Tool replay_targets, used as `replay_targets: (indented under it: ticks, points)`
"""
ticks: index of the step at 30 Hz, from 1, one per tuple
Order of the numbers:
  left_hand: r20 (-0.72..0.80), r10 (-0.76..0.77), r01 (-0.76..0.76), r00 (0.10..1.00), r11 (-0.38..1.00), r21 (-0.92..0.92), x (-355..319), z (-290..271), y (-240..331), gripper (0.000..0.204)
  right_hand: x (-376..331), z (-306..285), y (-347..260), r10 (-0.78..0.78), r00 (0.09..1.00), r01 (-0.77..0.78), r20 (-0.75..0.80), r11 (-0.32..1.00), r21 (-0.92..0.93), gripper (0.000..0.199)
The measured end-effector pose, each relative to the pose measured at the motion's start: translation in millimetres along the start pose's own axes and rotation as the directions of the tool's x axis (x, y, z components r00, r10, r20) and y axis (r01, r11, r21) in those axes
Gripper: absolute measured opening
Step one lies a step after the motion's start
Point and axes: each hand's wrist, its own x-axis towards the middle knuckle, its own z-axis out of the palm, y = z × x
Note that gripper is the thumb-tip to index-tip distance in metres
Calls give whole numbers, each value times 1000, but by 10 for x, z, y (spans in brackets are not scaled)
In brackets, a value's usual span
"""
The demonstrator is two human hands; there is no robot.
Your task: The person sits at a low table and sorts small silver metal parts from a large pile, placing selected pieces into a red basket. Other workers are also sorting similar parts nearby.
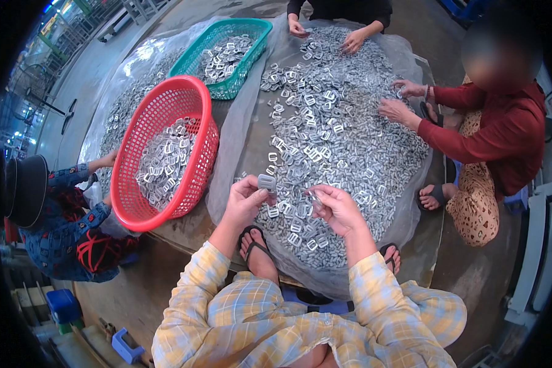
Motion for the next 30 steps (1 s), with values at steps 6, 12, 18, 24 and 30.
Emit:
replay_targets:
  ticks: [6,12,18,24,30]
  points:
    - [50,-2,21,999,921,-388,107,24,-117,10,82,-300,263,158,987,-148,-3,930,337,25]
    - [-156,-174,232,972,775,588,136,-354,-1027,17,161,-635,1004,-276,866,-255,-417,473,-843,36]
    - [77,-197,-49,977,142,989,166,118,-1106,62,23,-407,1132,-363,841,-334,-401,235,-913,40]
    - [228,-153,-227,962,23,974,213,99,-1378,60,106,-718,1316,-180,922,-271,-342,329,-904,24]
    - [122,-202,-27,972,419,908,65,-136,-1306,41,150,-842,1081,176,909,-242,-379,961,-135,13]
